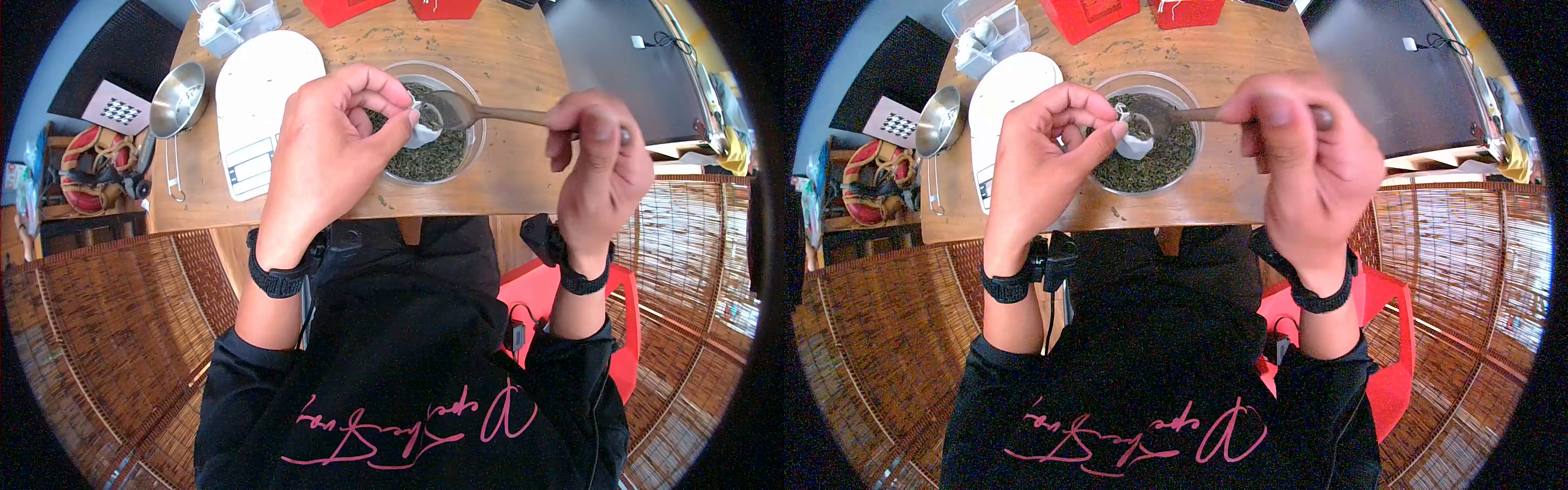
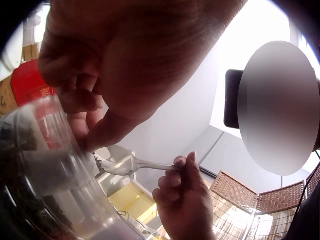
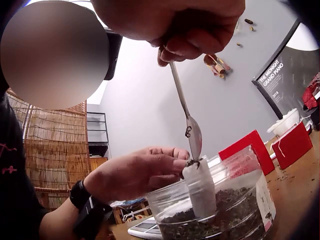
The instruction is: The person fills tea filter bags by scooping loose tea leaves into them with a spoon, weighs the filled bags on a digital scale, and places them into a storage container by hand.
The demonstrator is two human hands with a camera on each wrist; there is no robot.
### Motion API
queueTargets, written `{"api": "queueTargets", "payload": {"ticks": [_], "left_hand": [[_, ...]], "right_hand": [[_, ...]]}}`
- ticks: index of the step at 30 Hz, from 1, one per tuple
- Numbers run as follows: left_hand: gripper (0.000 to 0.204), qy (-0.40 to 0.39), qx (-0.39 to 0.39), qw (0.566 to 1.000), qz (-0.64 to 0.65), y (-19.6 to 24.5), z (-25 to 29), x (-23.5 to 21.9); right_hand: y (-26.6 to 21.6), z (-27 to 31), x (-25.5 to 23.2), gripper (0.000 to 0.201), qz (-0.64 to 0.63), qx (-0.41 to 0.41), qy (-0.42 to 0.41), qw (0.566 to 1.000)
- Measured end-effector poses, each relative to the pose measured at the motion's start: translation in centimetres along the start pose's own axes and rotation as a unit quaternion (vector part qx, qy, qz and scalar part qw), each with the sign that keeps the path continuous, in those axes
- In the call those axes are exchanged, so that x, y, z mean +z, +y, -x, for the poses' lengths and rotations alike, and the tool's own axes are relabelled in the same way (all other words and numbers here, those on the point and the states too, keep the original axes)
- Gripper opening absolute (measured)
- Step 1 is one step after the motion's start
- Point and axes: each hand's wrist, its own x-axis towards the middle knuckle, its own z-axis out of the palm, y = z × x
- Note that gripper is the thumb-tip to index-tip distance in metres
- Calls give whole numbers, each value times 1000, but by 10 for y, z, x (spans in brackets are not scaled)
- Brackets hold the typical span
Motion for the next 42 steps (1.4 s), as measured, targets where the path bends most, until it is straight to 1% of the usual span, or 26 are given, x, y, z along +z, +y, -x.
{"api": "queueTargets", "payload": {"ticks": [1,3,5,7,9,12,14,15,17,21,23,29,31,33,37,42], "left_hand": [[11,1,-2,1000,0,0,0,0],[11,2,-4,1000,-1,-1,0,0],[11,4,-2,1000,9,-2,1,0],[11,4,-3,1000,7,-2,1,0],[10,4,-3,1000,7,-2,1,0],[10,6,-5,1000,8,-1,2,1],[13,-5,-7,1000,7,-2,2,2],[13,-5,-7,1000,6,-2,2,1],[10,5,-6,1000,8,-3,1,0],[10,8,-9,1000,10,-3,1,1],[11,7,-10,1000,13,-3,1,1],[11,11,-3,1000,-2,-1,0,2],[11,12,-2,1000,-2,-2,0,2],[11,13,-2,1000,-4,-2,1,1],[11,10,-6,1000,-5,-1,1,1],[10,14,4,1000,-3,-2,1,2]], "right_hand": [[0,0,1,28,0,0,0,1000],[1,-1,3,27,29,-35,-47,998],[-2,-2,4,27,34,-36,-41,998],[-6,-4,2,27,28,-35,-8,999],[-6,-5,0,27,17,-34,-6,999],[-5,-5,2,28,34,-56,-21,998],[-1,-3,4,30,54,-70,-58,994],[-2,-3,4,30,54,-70,-59,994],[-5,-2,2,29,27,-61,-21,998],[-9,-4,-7,27,40,-62,8,997],[-12,-3,-10,27,51,-28,24,998],[-14,1,-4,22,65,-9,5,998],[-12,0,-1,19,67,-20,6,998],[-12,1,3,18,28,5,37,999],[-7,-2,3,18,25,-3,31,999],[-3,-3,7,22,38,-28,-1,999]]}}
